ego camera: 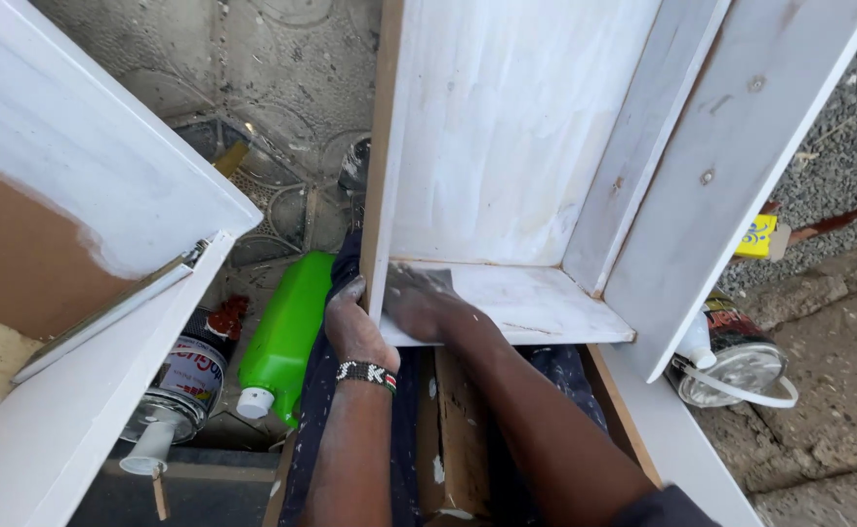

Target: Sanding the surfaces of a white wooden drawer using a sanding block.

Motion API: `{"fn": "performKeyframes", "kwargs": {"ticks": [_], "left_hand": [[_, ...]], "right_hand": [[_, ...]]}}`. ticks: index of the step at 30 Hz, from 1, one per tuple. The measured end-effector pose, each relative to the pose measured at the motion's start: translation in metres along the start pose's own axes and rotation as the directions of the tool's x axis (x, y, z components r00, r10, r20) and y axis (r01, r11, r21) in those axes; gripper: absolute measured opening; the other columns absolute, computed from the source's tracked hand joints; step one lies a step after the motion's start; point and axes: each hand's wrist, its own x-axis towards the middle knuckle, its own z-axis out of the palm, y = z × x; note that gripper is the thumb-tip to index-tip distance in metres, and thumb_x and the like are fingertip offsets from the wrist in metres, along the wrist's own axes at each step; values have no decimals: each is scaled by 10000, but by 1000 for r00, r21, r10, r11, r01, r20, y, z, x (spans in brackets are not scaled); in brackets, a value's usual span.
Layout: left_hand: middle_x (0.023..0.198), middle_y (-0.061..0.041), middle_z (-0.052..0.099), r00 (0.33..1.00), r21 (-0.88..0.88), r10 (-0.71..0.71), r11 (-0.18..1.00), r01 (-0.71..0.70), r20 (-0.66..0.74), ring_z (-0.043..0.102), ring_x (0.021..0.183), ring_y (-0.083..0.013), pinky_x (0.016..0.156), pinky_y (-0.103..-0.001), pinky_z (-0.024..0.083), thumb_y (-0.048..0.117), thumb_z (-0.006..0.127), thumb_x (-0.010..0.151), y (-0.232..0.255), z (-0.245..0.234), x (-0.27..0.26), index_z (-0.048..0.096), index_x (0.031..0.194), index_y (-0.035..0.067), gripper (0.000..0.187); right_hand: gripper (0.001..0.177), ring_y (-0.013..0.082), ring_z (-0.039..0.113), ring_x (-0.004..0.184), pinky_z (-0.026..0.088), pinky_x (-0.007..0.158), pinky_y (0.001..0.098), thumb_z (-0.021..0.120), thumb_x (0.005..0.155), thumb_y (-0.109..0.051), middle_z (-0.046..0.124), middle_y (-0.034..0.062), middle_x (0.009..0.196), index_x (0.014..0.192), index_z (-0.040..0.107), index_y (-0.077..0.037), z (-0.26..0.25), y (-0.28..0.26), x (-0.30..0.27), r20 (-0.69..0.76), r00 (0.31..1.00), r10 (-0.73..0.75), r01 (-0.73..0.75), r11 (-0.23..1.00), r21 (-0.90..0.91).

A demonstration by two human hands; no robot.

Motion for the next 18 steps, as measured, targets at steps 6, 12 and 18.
{"fn": "performKeyframes", "kwargs": {"ticks": [6,12,18], "left_hand": [[961,-171,680,1000,-12,-1,1000,0,-26,788,852,-336,704,-473,693,190,859,903,-8,0,-8,810,1083,2,265],[965,-180,669,997,11,14,1000,-14,-79,779,866,-335,671,-483,642,197,850,895,-13,-9,7,816,1102,-9,294],[910,-130,667,995,-73,-43,997,36,-94,761,775,-290,640,-383,672,228,822,851,-20,-9,23,813,1034,83,233]], "right_hand": [[819,218,26,1886,46,1533,480,173,1194,-662,121,-55,2038,1928,248,-308,7,29,-27,161,975,152,-208,879,428],[814,202,174,1859,125,1506,516,161,1188,-615,275,-52,1998,1856,397,-214,11,83,-60,62,982,177,-187,914,359],[653,313,412,1786,193,1554,463,345,1191,-410,608,94,1827,1706,674,-180,-33,68,-98,197,919,342,-348,937,-2]]}}
